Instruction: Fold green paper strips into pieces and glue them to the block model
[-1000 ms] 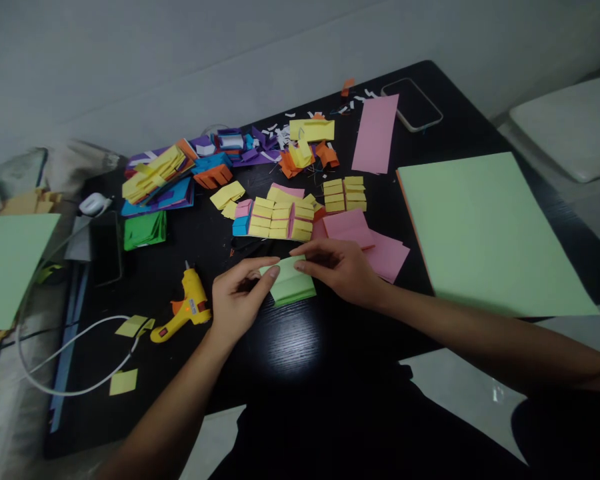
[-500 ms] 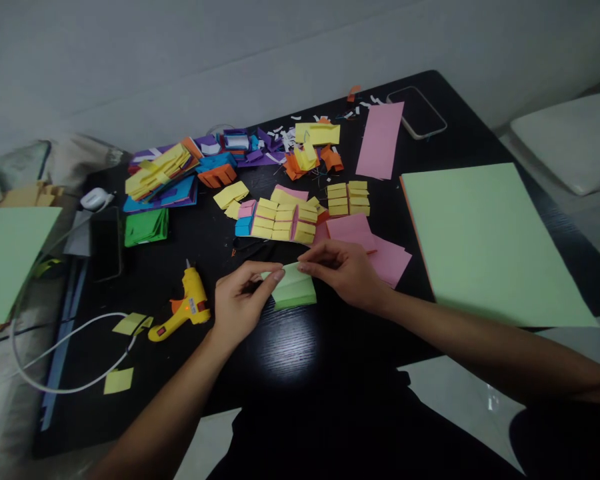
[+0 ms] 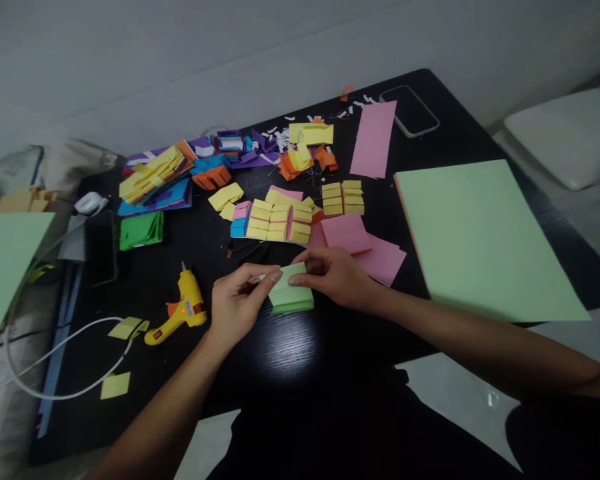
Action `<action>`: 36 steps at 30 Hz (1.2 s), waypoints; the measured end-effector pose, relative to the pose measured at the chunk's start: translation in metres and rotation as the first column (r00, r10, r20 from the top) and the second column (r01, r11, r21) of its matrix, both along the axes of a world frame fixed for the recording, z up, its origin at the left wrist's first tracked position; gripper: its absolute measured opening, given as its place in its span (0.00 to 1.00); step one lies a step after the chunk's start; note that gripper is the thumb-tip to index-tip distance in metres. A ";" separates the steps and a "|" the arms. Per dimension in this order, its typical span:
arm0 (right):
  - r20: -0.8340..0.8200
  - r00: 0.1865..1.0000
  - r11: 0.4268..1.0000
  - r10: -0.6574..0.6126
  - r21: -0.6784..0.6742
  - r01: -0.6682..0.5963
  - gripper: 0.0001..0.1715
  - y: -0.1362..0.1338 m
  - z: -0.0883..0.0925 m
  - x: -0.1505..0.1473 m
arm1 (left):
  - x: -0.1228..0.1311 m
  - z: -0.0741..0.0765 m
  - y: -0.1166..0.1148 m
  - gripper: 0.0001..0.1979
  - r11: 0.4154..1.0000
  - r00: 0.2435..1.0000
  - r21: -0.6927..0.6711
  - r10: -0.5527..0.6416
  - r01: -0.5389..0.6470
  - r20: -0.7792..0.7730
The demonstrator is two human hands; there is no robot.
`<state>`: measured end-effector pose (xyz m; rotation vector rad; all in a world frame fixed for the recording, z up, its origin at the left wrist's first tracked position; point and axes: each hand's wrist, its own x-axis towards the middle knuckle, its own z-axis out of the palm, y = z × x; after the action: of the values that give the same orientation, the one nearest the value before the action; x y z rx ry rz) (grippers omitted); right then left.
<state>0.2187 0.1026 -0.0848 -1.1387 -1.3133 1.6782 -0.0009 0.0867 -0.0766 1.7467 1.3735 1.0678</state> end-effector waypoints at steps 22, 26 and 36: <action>-0.054 0.998 0.998 0.044 -0.046 -0.046 0.17 0.000 0.001 0.001 | 0.000 -0.001 0.002 0.12 0.944 0.964 -0.238 -0.186 0.229 0.188; -0.063 0.998 0.999 0.031 -0.037 -0.034 0.18 0.001 0.001 0.002 | 0.000 0.000 0.005 0.12 0.928 0.938 -0.259 -0.191 0.269 0.289; -0.093 0.995 0.999 -0.024 -0.032 0.021 0.18 0.007 -0.003 0.004 | -0.007 0.007 0.013 0.13 0.944 0.943 -0.184 -0.225 0.273 0.244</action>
<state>0.2226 0.1093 -0.0878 -1.0760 -1.2157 1.7200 -0.0083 0.0996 -0.0696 1.5446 1.0547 0.9040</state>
